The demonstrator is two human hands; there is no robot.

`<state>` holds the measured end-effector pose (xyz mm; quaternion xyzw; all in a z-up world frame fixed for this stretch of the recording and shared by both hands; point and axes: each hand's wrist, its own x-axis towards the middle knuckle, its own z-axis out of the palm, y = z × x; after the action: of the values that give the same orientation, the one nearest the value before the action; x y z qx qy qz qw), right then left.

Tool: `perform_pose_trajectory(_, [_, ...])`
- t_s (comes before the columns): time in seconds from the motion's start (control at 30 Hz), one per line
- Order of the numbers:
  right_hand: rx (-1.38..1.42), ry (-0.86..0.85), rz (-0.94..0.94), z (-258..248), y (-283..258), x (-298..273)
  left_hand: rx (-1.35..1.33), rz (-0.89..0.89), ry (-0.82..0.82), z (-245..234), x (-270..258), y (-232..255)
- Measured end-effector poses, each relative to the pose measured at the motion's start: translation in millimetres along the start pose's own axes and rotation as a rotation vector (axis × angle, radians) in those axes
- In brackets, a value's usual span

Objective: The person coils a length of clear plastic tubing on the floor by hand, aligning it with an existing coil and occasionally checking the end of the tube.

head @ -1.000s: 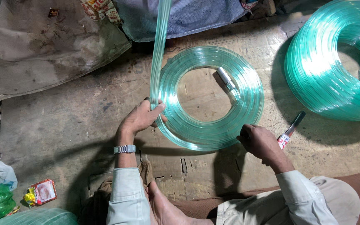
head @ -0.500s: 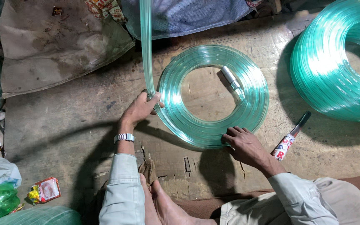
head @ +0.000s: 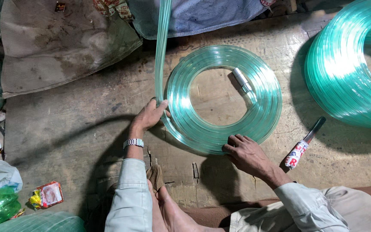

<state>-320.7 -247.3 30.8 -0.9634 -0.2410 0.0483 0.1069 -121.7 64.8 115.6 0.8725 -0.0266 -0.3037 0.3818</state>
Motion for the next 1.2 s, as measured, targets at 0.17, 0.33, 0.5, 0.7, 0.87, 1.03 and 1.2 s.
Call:
perform_pose_trajectory(0.17, [0.014,0.056,0.044,-6.6,-4.2,0.4,-0.063,-0.011,0.08,-0.5,15.1,-4.1])
perform_pose_trajectory(0.33, [0.047,0.087,0.038,-20.9,-19.6,8.6,-0.07,0.072,0.137,4.2,26.6,-7.9])
perform_pose_trajectory(0.5, [0.082,0.206,-0.006,-17.0,-44.5,33.6,-0.045,0.115,0.216,9.6,58.3,-18.6])
perform_pose_trajectory(0.7, [0.016,0.184,-0.039,25.8,-56.4,46.6,-0.072,0.075,0.249,18.2,76.5,-34.3])
perform_pose_trajectory(0.87, [0.018,0.159,-0.039,20.8,-57.0,48.9,-0.021,0.07,0.276,26.8,100.5,-58.4])
perform_pose_trajectory(1.03, [0.001,0.05,0.012,13.1,-64.4,53.8,-0.077,0.135,0.333,32.2,94.1,-45.3])
perform_pose_trajectory(1.2, [0.02,0.078,0.002,21.4,-69.3,51.6,-0.073,0.158,0.361,33.8,93.8,-43.6])
